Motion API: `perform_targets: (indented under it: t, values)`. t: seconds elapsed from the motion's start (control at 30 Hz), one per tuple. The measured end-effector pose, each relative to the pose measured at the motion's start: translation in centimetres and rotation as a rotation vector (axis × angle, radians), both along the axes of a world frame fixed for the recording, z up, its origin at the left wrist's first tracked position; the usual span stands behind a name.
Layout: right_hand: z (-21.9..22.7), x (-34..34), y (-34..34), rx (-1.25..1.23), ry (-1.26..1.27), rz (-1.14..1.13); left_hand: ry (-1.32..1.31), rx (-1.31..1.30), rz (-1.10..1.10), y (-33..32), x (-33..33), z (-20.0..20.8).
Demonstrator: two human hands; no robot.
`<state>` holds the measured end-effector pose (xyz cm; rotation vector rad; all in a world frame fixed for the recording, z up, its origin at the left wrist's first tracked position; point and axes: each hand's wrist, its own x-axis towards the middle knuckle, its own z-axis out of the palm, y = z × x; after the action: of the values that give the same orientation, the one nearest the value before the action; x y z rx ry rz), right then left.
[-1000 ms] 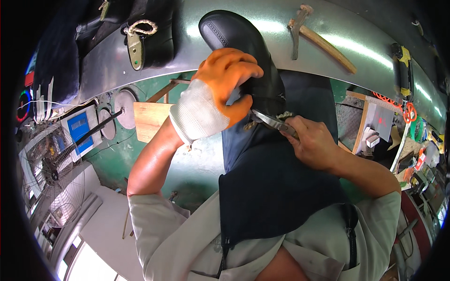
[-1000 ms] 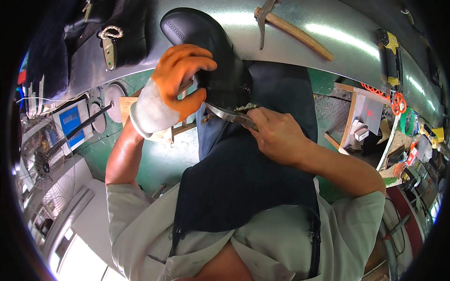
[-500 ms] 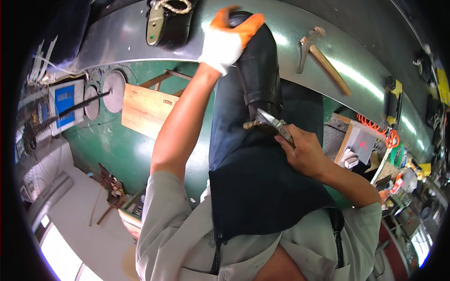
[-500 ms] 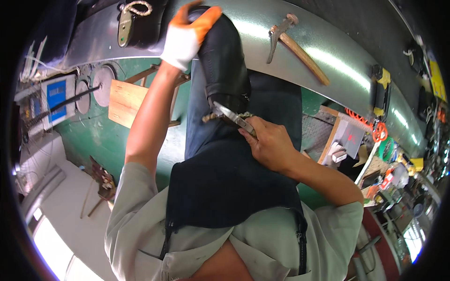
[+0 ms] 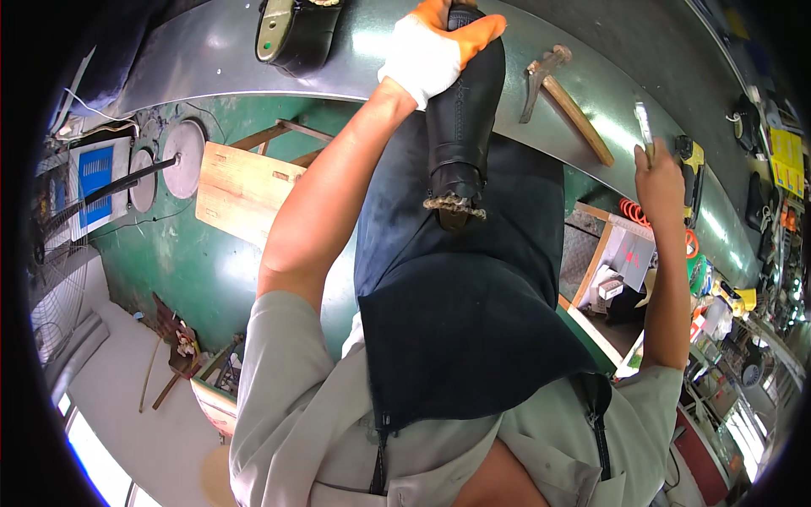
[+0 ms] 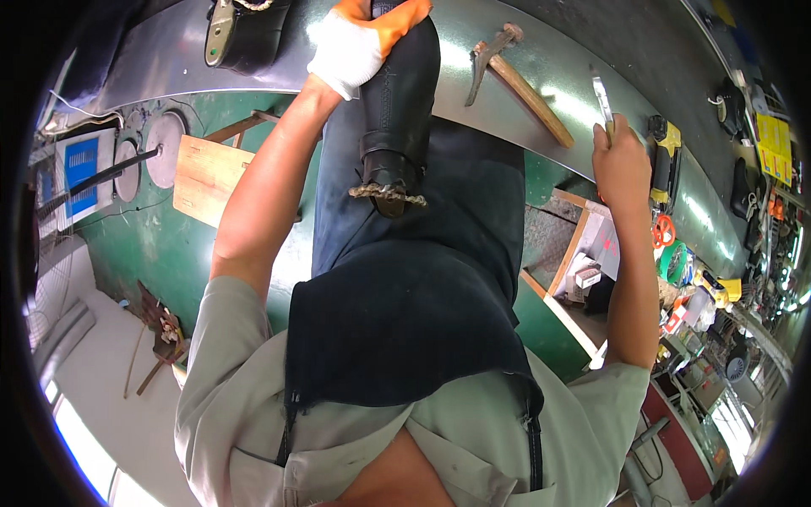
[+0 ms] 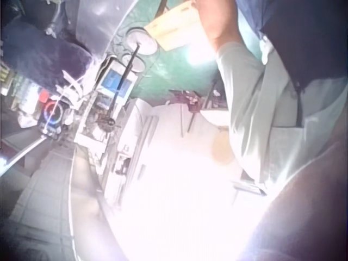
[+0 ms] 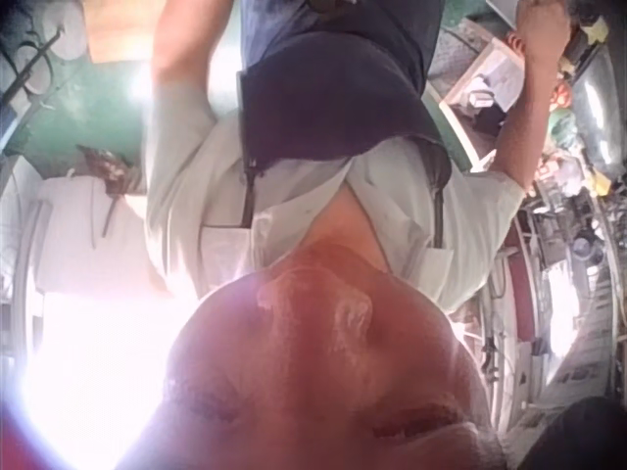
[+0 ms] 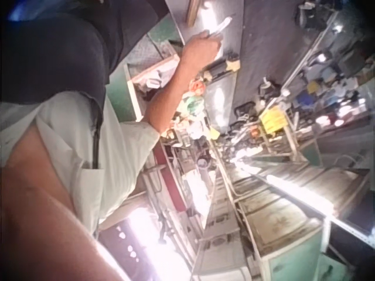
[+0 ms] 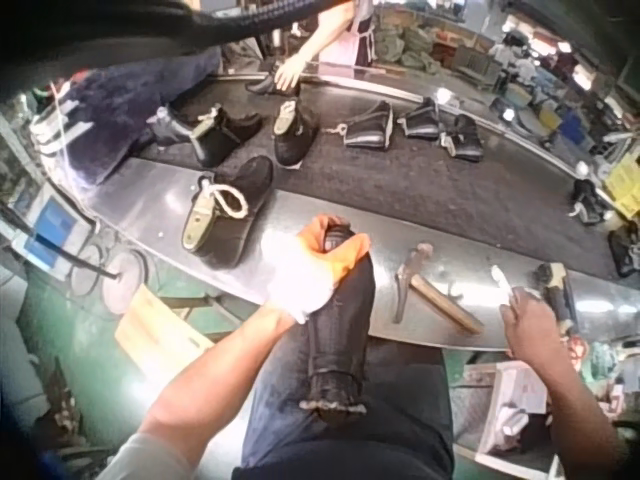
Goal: Shaping and securing shoe uppers onto shoe lasts using lasting pliers and a hammer.
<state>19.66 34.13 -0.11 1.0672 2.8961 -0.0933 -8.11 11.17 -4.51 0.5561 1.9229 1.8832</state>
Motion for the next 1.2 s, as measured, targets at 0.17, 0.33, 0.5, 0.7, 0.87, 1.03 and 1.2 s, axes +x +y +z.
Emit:
perform_targets:
  t: [0.17, 0.33, 0.5, 0.7, 0.87, 1.03, 1.2]
  values:
    - [0.7, -1.8, -8.3, -0.139, 0.260, 0.384, 0.057, -0.124, 0.077, -1.0, 0.5, 1.8]
    - [-0.4, -4.6, -19.0, -0.553, 0.605, 0.614, 0.041, 0.013, 0.085, -0.8, -1.4, -2.0]
    - [-2.1, -6.6, -20.3, -0.354, 0.899, 0.532, 0.066, 0.067, 0.232, -0.8, -2.0, -2.1]
    - [-1.3, -8.2, -18.3, -0.232, 0.936, 0.551, 0.073, -0.096, 0.270, -0.9, -1.9, -2.8]
    - [0.7, -7.5, -17.2, -0.214, 0.817, 0.647, 0.106, -0.250, 0.250, -0.7, -1.4, -2.6]
    - [1.7, -4.9, -15.8, -0.772, 0.585, 0.400, 0.005, -0.221, 0.204, -1.0, -1.6, -1.7]
    - [-1.6, -7.7, -14.8, -1.037, 0.135, 0.333, 0.079, -0.310, 0.234, -0.2, -2.7, -2.5]
